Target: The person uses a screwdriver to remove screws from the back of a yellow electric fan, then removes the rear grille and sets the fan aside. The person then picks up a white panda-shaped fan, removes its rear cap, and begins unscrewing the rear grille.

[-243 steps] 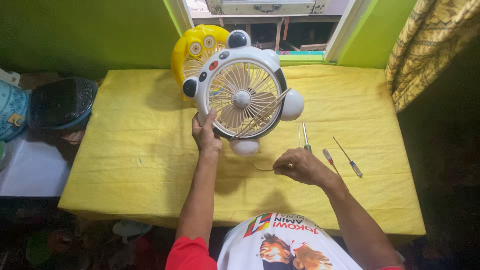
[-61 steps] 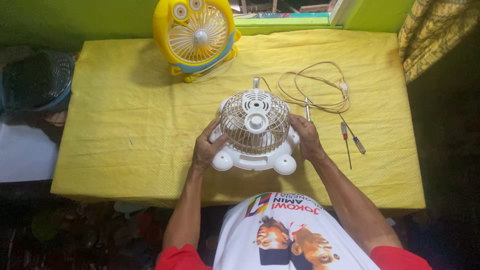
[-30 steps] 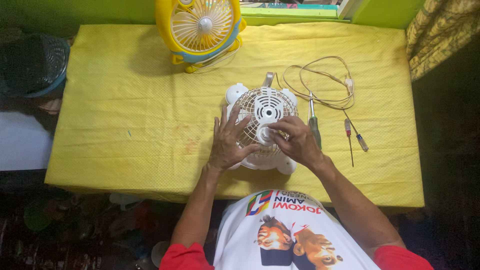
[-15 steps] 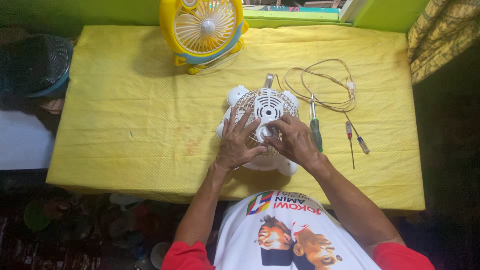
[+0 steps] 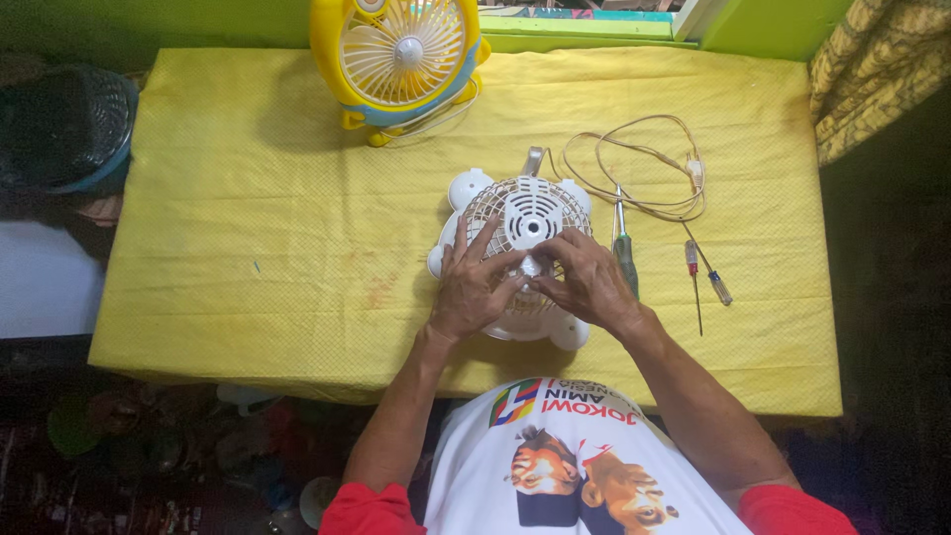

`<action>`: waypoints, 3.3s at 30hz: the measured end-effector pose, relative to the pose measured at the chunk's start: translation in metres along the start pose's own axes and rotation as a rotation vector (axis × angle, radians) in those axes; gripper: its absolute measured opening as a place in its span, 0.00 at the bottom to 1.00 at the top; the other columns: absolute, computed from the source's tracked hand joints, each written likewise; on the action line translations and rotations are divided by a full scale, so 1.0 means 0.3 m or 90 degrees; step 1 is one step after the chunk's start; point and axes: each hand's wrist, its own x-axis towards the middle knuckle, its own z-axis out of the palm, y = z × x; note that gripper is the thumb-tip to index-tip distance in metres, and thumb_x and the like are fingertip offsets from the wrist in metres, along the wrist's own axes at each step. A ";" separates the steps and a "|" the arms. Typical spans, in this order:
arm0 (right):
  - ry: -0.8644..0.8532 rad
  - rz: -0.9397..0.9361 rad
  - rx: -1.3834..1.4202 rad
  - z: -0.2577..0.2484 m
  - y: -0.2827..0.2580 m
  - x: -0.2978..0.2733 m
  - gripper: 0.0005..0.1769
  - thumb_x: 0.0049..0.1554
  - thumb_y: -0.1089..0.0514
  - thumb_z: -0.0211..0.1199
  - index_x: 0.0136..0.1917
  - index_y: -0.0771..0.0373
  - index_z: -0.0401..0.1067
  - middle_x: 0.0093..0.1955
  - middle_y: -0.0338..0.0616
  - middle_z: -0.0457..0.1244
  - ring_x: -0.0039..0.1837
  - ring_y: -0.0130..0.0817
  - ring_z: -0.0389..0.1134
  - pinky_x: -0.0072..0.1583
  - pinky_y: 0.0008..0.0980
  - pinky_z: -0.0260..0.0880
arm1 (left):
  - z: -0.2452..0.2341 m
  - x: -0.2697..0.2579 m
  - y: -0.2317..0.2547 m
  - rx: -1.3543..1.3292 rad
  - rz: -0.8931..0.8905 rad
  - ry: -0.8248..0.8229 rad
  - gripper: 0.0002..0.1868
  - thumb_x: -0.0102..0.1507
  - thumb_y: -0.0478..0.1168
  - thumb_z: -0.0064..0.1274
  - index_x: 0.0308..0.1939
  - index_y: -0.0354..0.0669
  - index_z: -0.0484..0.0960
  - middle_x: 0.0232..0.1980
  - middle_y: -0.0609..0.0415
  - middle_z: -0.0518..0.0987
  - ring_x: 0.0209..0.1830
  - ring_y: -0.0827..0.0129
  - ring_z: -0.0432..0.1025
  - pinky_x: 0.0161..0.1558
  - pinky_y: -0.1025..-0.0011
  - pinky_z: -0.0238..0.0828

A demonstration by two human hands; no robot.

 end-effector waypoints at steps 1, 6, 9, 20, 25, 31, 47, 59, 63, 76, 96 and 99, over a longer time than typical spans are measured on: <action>0.002 -0.013 -0.003 -0.003 0.001 0.000 0.21 0.47 0.55 0.77 0.52 0.60 0.74 0.46 0.45 0.66 0.48 0.45 0.71 0.49 0.43 0.72 | 0.001 0.001 0.006 -0.002 0.006 0.007 0.20 0.57 0.48 0.66 0.53 0.57 0.88 0.78 0.42 0.62 0.80 0.27 0.41 0.72 0.30 0.40; 0.003 -0.051 0.008 -0.008 0.003 -0.001 0.21 0.48 0.55 0.76 0.52 0.61 0.73 0.45 0.46 0.65 0.48 0.47 0.69 0.48 0.45 0.70 | 0.013 0.003 0.019 -0.018 0.041 0.034 0.20 0.55 0.45 0.68 0.52 0.52 0.88 0.78 0.41 0.61 0.80 0.25 0.42 0.76 0.37 0.45; 0.014 -0.074 0.019 -0.003 0.006 -0.002 0.20 0.49 0.54 0.75 0.52 0.61 0.72 0.44 0.46 0.64 0.47 0.47 0.68 0.47 0.46 0.69 | 0.024 0.003 0.022 -0.042 0.037 0.039 0.20 0.56 0.42 0.66 0.53 0.49 0.87 0.79 0.41 0.61 0.80 0.23 0.39 0.74 0.33 0.44; 0.036 -0.106 0.020 0.019 0.016 -0.006 0.20 0.54 0.51 0.72 0.55 0.60 0.71 0.45 0.43 0.63 0.49 0.42 0.66 0.48 0.44 0.62 | 0.033 -0.010 0.044 -0.080 -0.025 0.044 0.17 0.60 0.39 0.63 0.53 0.47 0.86 0.72 0.51 0.71 0.83 0.31 0.38 0.75 0.29 0.34; 0.039 -0.103 0.039 0.007 0.014 -0.002 0.21 0.52 0.55 0.73 0.56 0.63 0.72 0.46 0.45 0.64 0.48 0.44 0.67 0.48 0.44 0.66 | 0.028 -0.008 0.031 -0.092 -0.009 0.051 0.18 0.60 0.40 0.65 0.54 0.46 0.86 0.71 0.49 0.72 0.82 0.30 0.40 0.76 0.35 0.39; 0.035 -0.099 0.028 -0.012 -0.002 -0.002 0.21 0.49 0.58 0.74 0.55 0.63 0.74 0.44 0.46 0.65 0.47 0.46 0.68 0.48 0.45 0.69 | 0.020 -0.006 0.014 -0.061 0.031 0.058 0.21 0.57 0.42 0.67 0.55 0.48 0.86 0.73 0.45 0.68 0.80 0.28 0.43 0.76 0.39 0.47; 0.041 -0.117 0.005 0.018 0.039 -0.009 0.18 0.55 0.54 0.70 0.56 0.59 0.72 0.48 0.42 0.64 0.50 0.43 0.67 0.51 0.44 0.62 | 0.029 -0.010 0.049 -0.125 0.003 0.080 0.16 0.63 0.40 0.61 0.54 0.42 0.85 0.65 0.53 0.79 0.83 0.38 0.47 0.79 0.40 0.40; 0.086 0.156 0.313 -0.020 0.196 -0.024 0.22 0.57 0.57 0.70 0.61 0.67 0.70 0.55 0.47 0.68 0.53 0.30 0.70 0.51 0.30 0.73 | 0.009 0.000 0.012 -0.080 -0.047 0.042 0.27 0.59 0.46 0.63 0.62 0.44 0.82 0.76 0.49 0.67 0.82 0.35 0.40 0.73 0.30 0.33; 0.132 0.269 0.357 -0.039 0.265 -0.060 0.21 0.58 0.57 0.69 0.61 0.68 0.70 0.52 0.46 0.70 0.50 0.28 0.70 0.52 0.29 0.73 | 0.011 0.026 0.036 0.008 -0.059 0.032 0.23 0.60 0.49 0.64 0.58 0.47 0.84 0.75 0.50 0.68 0.81 0.34 0.42 0.68 0.20 0.28; 0.253 0.296 0.239 -0.089 0.395 -0.178 0.22 0.54 0.54 0.73 0.59 0.65 0.77 0.53 0.46 0.70 0.52 0.32 0.70 0.55 0.32 0.72 | 0.172 0.200 0.215 0.188 0.158 0.013 0.16 0.61 0.46 0.62 0.52 0.50 0.86 0.67 0.52 0.74 0.77 0.43 0.54 0.68 0.20 0.34; 0.220 0.345 0.126 -0.020 0.606 -0.262 0.19 0.53 0.52 0.72 0.55 0.63 0.79 0.50 0.48 0.67 0.46 0.38 0.70 0.50 0.37 0.72 | 0.586 0.322 0.240 0.190 0.138 -0.083 0.06 0.59 0.34 0.56 0.39 0.43 0.85 0.45 0.49 0.81 0.50 0.54 0.74 0.53 0.57 0.68; 0.215 0.334 0.117 -0.033 0.620 -0.263 0.19 0.54 0.53 0.71 0.57 0.63 0.79 0.50 0.50 0.67 0.45 0.39 0.69 0.50 0.37 0.72 | 0.601 0.325 0.262 0.185 0.140 -0.090 0.09 0.58 0.34 0.56 0.42 0.42 0.84 0.44 0.50 0.81 0.52 0.55 0.74 0.53 0.57 0.68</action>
